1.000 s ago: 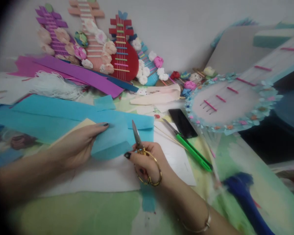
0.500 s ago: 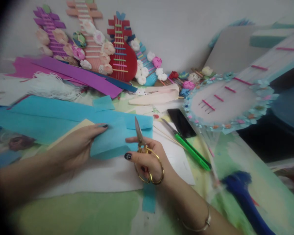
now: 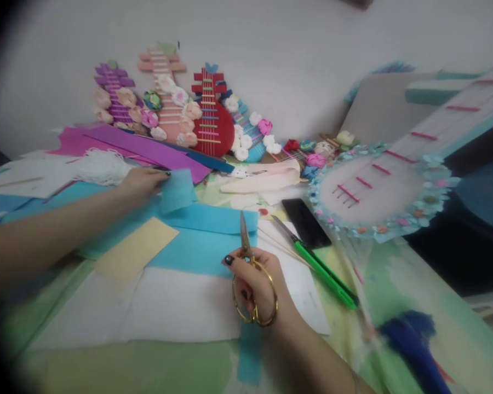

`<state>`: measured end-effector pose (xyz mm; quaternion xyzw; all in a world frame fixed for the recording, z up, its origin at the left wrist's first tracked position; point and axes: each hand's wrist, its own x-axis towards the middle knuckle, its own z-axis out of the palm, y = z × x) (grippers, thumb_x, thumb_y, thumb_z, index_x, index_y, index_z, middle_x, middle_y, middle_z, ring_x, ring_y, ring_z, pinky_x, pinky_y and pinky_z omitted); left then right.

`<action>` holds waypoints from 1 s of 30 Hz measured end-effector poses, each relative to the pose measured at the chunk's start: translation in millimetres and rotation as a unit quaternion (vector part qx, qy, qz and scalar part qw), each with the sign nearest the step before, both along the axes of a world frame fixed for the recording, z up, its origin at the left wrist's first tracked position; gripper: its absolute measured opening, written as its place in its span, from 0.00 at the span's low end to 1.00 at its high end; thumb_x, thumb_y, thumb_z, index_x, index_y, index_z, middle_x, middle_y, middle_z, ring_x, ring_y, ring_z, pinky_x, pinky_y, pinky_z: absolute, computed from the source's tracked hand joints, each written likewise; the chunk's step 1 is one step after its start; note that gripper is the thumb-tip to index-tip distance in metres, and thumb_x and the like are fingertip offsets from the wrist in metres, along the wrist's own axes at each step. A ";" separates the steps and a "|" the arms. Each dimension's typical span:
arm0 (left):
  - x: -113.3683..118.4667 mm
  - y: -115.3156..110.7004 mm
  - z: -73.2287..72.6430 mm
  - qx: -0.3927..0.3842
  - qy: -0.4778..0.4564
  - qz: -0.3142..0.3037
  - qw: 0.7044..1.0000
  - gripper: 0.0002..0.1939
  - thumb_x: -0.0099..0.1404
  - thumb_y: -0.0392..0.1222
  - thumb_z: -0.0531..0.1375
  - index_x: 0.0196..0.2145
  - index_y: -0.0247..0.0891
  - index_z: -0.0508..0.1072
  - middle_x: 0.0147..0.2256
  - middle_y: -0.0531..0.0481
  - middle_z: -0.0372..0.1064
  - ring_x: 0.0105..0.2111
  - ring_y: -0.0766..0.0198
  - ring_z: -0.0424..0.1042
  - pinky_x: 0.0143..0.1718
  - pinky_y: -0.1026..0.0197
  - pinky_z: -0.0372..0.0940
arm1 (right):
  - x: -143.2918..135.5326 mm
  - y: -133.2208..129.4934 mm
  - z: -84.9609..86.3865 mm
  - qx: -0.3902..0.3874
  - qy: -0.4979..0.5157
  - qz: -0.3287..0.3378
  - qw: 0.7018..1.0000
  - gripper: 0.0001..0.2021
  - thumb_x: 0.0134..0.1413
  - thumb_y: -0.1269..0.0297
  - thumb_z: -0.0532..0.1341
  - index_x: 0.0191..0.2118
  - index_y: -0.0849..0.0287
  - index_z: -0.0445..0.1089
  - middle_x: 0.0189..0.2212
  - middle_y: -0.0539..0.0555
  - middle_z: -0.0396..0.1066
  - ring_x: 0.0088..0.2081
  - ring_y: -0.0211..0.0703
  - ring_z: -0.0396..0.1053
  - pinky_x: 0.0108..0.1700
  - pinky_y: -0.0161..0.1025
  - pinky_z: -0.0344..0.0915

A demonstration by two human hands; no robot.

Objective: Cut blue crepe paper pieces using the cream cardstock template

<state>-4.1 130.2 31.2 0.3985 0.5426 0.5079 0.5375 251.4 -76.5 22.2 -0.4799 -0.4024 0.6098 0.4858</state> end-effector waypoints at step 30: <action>13.0 -8.0 11.0 0.336 0.539 -0.004 0.772 0.07 0.64 0.35 0.60 0.41 0.35 0.71 0.46 0.43 0.69 0.55 0.49 0.62 0.58 0.43 0.54 | 66.4 30.8 15.6 0.058 -0.364 -0.170 0.914 0.17 0.40 0.50 0.66 0.28 0.60 0.71 0.13 0.45 0.60 0.15 0.32 0.53 0.18 0.31 0.48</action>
